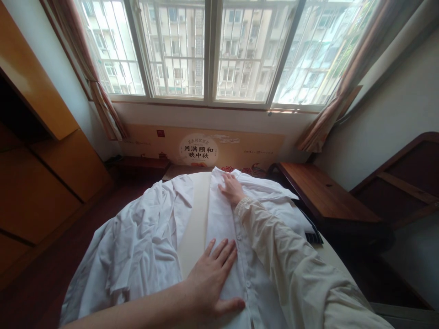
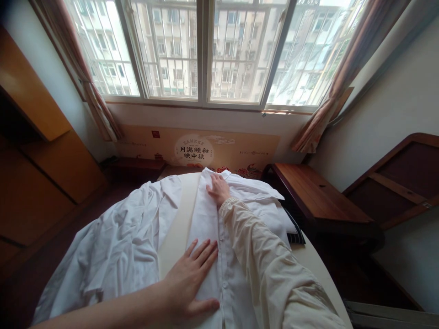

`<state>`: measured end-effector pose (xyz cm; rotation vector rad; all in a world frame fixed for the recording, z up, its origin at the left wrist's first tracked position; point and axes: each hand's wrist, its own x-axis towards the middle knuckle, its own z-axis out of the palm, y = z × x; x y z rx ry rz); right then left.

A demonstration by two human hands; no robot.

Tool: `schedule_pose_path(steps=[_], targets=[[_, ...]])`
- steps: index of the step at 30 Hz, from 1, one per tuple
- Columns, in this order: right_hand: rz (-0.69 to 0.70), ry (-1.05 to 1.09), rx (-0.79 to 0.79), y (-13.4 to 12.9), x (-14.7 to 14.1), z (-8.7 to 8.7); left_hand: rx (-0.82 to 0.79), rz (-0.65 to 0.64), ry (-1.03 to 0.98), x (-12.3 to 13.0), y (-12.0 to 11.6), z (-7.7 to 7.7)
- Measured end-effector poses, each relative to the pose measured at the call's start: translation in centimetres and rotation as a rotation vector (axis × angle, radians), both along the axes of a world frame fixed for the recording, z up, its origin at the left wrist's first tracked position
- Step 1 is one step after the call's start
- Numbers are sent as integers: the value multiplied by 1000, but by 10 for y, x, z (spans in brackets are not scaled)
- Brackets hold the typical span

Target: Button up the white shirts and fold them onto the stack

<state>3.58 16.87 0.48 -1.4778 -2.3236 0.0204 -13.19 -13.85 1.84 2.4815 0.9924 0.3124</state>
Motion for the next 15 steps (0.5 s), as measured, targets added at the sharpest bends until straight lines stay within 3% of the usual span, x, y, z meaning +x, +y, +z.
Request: schedule_pose_path(steps=[3, 8, 11, 15], targets=[[-175, 79, 75, 11, 8, 7, -2, 0, 4, 0, 0, 1], [-300, 167, -33, 33, 14, 10, -29, -1, 3, 0, 0, 5], [-272, 170, -84, 41, 14, 12, -34, 1, 5, 0, 1, 6], [-91, 151, -95, 36, 10, 12, -28, -3, 8, -1, 2, 5]])
